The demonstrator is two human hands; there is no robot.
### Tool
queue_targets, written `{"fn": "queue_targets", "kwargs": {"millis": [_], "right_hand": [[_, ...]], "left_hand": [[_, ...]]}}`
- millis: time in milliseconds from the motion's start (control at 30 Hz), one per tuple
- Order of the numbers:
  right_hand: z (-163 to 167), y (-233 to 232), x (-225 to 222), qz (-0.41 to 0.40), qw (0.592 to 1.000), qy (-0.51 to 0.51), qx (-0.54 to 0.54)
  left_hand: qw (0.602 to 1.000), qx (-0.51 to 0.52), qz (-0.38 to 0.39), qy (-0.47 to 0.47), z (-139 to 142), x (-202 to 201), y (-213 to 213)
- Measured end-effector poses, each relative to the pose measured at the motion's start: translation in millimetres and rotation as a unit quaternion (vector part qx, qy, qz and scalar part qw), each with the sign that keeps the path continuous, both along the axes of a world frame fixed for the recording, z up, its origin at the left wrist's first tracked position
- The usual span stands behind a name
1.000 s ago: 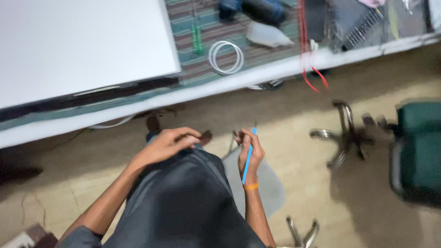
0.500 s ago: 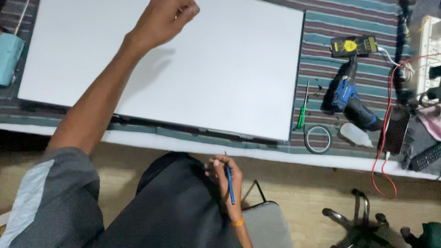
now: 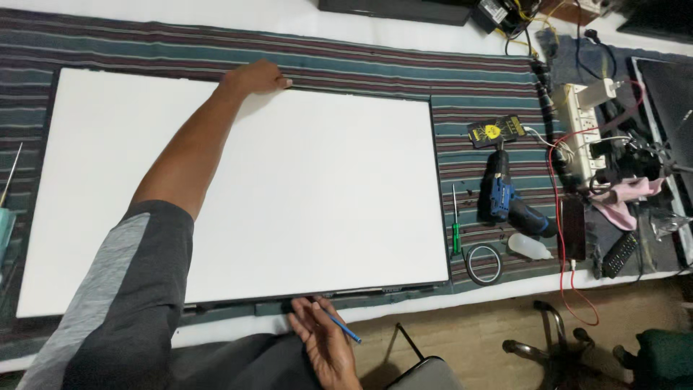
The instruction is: The person uses a precision tool to work on the edge of a flat panel, then retrieves black tape from a drawer and applies it along the panel's edge. They use a blue pen-like tool to press or adjust the tape and edge components.
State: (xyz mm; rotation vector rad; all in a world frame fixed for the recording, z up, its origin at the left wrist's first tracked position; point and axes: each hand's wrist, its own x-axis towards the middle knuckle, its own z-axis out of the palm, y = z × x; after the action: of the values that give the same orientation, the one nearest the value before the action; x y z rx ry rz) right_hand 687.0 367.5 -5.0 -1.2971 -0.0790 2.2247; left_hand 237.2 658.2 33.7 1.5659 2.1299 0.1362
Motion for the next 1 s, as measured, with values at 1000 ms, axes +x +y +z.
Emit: {"fn": "queue_targets", "kwargs": {"millis": [1000], "right_hand": [[281.4,383.5,-33.4,0.024,0.568,-0.274,0.775]], "left_hand": [[0.851,0.387,0.258,-0.245,188.7,-24.5,-130.5]]}}
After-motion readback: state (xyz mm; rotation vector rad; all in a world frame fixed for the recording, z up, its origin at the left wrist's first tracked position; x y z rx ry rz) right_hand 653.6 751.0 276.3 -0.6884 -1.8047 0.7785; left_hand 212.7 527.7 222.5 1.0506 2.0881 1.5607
